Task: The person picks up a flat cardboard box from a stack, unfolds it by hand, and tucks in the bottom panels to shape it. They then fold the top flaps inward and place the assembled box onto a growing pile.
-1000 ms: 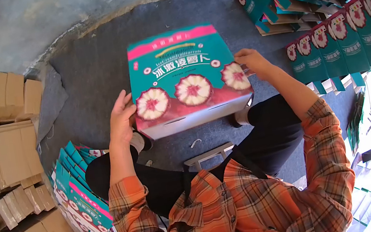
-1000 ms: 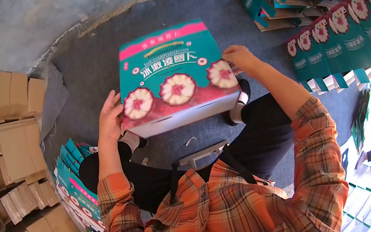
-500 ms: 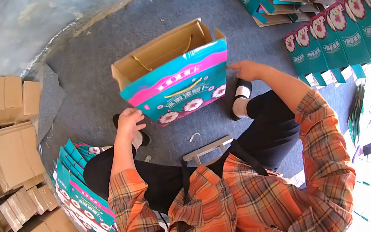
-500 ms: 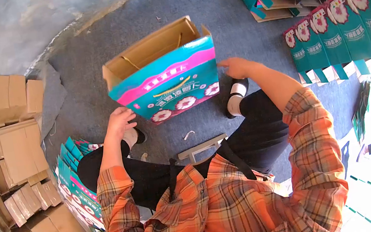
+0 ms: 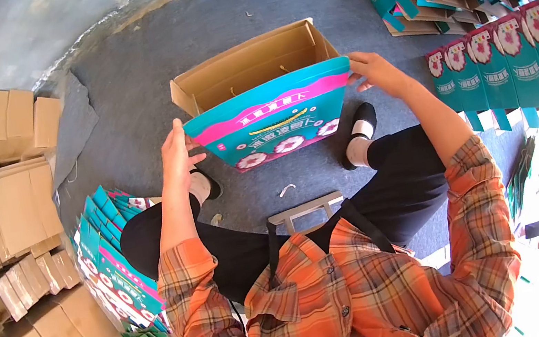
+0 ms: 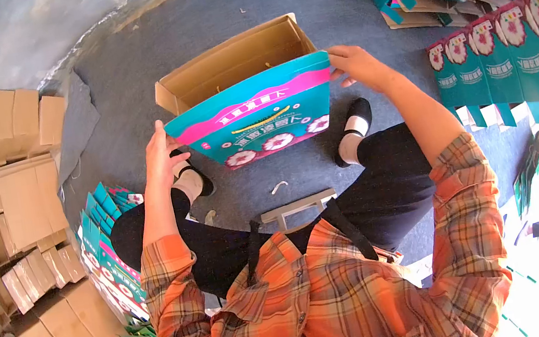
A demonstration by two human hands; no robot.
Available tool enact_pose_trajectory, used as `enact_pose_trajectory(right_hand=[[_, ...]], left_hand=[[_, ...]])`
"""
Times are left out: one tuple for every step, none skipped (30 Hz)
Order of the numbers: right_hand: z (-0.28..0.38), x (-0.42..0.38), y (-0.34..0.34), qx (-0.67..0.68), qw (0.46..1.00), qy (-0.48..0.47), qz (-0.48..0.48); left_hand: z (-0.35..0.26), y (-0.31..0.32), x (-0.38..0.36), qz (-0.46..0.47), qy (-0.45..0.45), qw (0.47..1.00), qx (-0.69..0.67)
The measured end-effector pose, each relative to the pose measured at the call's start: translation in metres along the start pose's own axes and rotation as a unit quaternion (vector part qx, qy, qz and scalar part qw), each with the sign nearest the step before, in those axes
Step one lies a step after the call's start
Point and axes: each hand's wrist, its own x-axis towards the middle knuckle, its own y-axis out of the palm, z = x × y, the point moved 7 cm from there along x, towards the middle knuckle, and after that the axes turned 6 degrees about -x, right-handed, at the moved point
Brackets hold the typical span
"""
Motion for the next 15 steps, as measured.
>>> enact_pose_trajectory(right_hand=[[0.001, -0.003, -0.001, -0.006, 0.999, 0.008, 0.030], [0.003, -0.006, 0.000, -0.012, 0.998, 0.016, 0.060], [0.002, -0.008, -0.004, -0.013, 0.998, 0.017, 0.063], [-0.001, -0.010, -0.003, -0.012, 0.996, 0.022, 0.088], [-0.004, -0.012, 0.000, -0.010, 0.993, 0.026, 0.114], [-0.007, -0.012, 0.000, -0.010, 0.993, 0.028, 0.116], [-0.008, -0.014, 0.005, -0.015, 0.988, 0.025, 0.152], [-0.010, -0.015, 0.010, -0.019, 0.982, 0.021, 0.188], [-0.014, -0.012, 0.013, -0.019, 0.981, 0.024, 0.190], [-0.018, -0.007, 0.020, -0.054, 0.979, 0.011, 0.197], [-0.019, -0.005, 0.026, -0.089, 0.975, -0.004, 0.203], [-0.016, -0.004, 0.033, -0.089, 0.975, -0.003, 0.205], [-0.011, -0.001, 0.037, -0.116, 0.978, -0.023, 0.171], [-0.008, 0.000, 0.039, -0.142, 0.979, -0.042, 0.138], [-0.012, 0.003, 0.041, -0.141, 0.979, -0.041, 0.142]], left_hand=[[0.000, 0.001, 0.000, 0.018, -0.018, 1.000, 0.004], [-0.001, 0.000, 0.000, 0.017, -0.019, 1.000, 0.002], [-0.006, 0.000, -0.001, 0.026, 0.008, 1.000, 0.007], [-0.009, 0.000, -0.004, 0.034, 0.034, 0.999, 0.012], [-0.008, -0.001, -0.007, 0.032, 0.030, 0.999, 0.012], [-0.010, 0.004, -0.009, 0.055, 0.045, 0.997, 0.012], [-0.013, 0.009, -0.012, 0.080, 0.061, 0.995, 0.012], [-0.016, 0.012, -0.015, 0.080, 0.058, 0.995, 0.011], [-0.018, 0.012, -0.017, 0.069, 0.051, 0.996, 0.015], [-0.017, 0.011, -0.018, 0.057, 0.042, 0.997, 0.020], [-0.012, 0.010, -0.014, 0.057, 0.038, 0.997, 0.020], [-0.009, 0.005, -0.007, 0.018, 0.067, 0.994, 0.089], [-0.005, 0.000, 0.000, -0.020, 0.093, 0.983, 0.157], [-0.009, 0.000, 0.000, -0.065, 0.138, 0.966, 0.209], [-0.007, 0.000, 0.001, -0.067, 0.134, 0.966, 0.210]])
